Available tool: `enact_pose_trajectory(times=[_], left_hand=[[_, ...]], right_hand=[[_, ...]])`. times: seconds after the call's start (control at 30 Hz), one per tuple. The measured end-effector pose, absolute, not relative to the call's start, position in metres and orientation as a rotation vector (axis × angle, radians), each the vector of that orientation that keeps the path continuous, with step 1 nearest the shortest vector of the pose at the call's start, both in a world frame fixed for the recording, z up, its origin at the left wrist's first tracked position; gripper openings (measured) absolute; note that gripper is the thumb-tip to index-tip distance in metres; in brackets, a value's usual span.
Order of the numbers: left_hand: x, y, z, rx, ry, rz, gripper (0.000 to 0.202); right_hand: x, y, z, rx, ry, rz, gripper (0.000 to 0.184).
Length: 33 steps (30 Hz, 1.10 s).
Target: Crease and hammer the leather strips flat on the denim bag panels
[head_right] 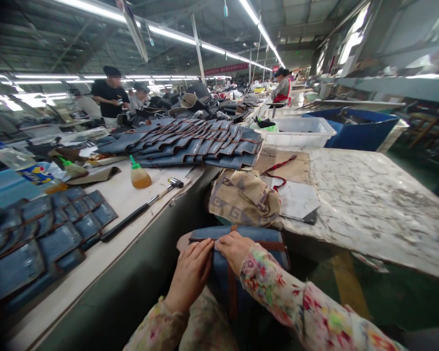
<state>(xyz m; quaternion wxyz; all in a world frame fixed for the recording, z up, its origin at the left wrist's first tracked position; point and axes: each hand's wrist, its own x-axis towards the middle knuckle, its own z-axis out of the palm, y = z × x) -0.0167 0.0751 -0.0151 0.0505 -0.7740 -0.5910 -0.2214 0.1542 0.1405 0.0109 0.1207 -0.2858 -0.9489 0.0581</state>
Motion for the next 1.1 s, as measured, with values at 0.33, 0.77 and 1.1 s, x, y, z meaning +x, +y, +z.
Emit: enact_pose_trajectory(times=[0.33,0.77,1.1], left_hand=[[-0.041,0.073,-0.014,-2.285,-1.888,-0.562,0.033],[-0.054,0.072,-0.02,-2.194,-2.015,-0.651,0.03],[-0.049,0.069,-0.015,-2.173,-1.99,-0.549,0.031]], right_hand=[[0.118,0.153,0.004,-0.816,-2.776,0.274,0.025],[0.096,0.159,0.004,-0.792,-2.797,0.346,0.026],[0.176,0.148,0.01,-0.86,-2.864,0.045,0.032]])
